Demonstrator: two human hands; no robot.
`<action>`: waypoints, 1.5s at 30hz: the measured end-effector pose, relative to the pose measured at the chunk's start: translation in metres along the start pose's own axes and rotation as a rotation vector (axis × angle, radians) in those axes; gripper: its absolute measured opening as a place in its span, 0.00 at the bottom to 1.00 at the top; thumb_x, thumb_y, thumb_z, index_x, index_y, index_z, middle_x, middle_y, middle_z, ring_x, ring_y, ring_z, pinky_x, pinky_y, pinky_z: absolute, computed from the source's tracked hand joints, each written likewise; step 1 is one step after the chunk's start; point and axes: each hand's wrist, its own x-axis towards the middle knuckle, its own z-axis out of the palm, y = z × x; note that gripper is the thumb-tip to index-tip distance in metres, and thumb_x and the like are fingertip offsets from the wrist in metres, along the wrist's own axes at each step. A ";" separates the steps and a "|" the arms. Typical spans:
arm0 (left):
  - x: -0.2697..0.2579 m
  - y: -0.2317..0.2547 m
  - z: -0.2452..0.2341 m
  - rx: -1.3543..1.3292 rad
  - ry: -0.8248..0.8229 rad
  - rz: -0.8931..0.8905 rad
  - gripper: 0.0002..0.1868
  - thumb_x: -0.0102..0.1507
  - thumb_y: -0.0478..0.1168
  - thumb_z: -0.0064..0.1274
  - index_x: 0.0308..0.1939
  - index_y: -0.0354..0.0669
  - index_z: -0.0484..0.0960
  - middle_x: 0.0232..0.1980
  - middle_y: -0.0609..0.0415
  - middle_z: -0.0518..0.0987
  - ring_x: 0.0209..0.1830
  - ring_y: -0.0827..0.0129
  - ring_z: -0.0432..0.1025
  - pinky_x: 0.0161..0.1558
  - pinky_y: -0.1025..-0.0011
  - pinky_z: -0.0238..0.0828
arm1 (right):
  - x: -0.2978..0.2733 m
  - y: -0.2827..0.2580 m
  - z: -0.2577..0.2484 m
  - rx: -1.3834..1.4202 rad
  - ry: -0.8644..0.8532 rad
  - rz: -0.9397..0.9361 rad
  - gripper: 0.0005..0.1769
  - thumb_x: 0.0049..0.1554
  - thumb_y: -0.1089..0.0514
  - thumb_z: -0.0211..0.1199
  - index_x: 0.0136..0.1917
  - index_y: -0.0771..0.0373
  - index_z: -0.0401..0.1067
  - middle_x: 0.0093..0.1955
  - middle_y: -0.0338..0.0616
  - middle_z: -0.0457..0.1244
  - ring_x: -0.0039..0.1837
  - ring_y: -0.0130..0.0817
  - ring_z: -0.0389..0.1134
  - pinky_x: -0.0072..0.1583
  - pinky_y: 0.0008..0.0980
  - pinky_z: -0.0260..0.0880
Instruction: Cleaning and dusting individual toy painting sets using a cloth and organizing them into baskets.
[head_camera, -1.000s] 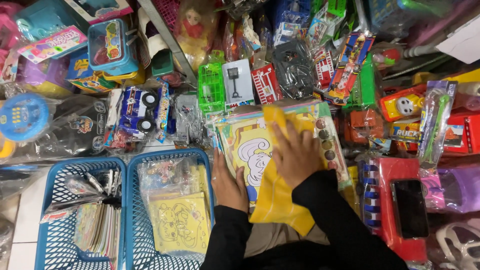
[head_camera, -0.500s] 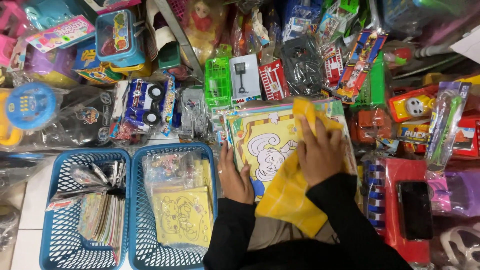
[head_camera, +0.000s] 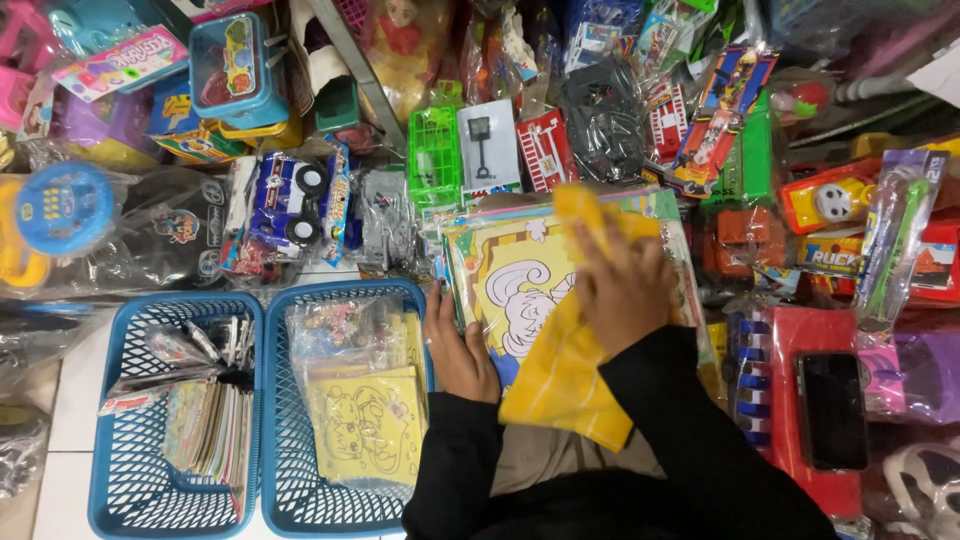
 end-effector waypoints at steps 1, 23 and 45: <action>0.003 0.001 0.001 -0.012 -0.001 0.001 0.26 0.77 0.46 0.32 0.72 0.29 0.61 0.78 0.31 0.60 0.77 0.37 0.57 0.74 0.50 0.54 | 0.007 0.013 -0.002 -0.051 0.028 0.164 0.34 0.57 0.52 0.61 0.77 0.47 0.66 0.76 0.44 0.58 0.63 0.54 0.58 0.62 0.53 0.60; -0.001 -0.022 0.006 -0.029 0.052 0.088 0.29 0.78 0.53 0.27 0.72 0.32 0.66 0.75 0.33 0.64 0.75 0.38 0.61 0.73 0.51 0.55 | 0.009 -0.080 0.017 0.175 0.037 -0.145 0.34 0.55 0.51 0.63 0.75 0.51 0.65 0.76 0.42 0.56 0.61 0.51 0.57 0.59 0.49 0.58; 0.004 0.004 -0.008 0.023 0.044 -0.046 0.18 0.72 0.42 0.46 0.63 0.35 0.74 0.73 0.38 0.65 0.71 0.45 0.62 0.63 0.53 0.64 | -0.119 0.008 -0.021 0.032 0.091 0.283 0.34 0.55 0.55 0.63 0.75 0.54 0.66 0.69 0.53 0.61 0.60 0.55 0.59 0.60 0.49 0.65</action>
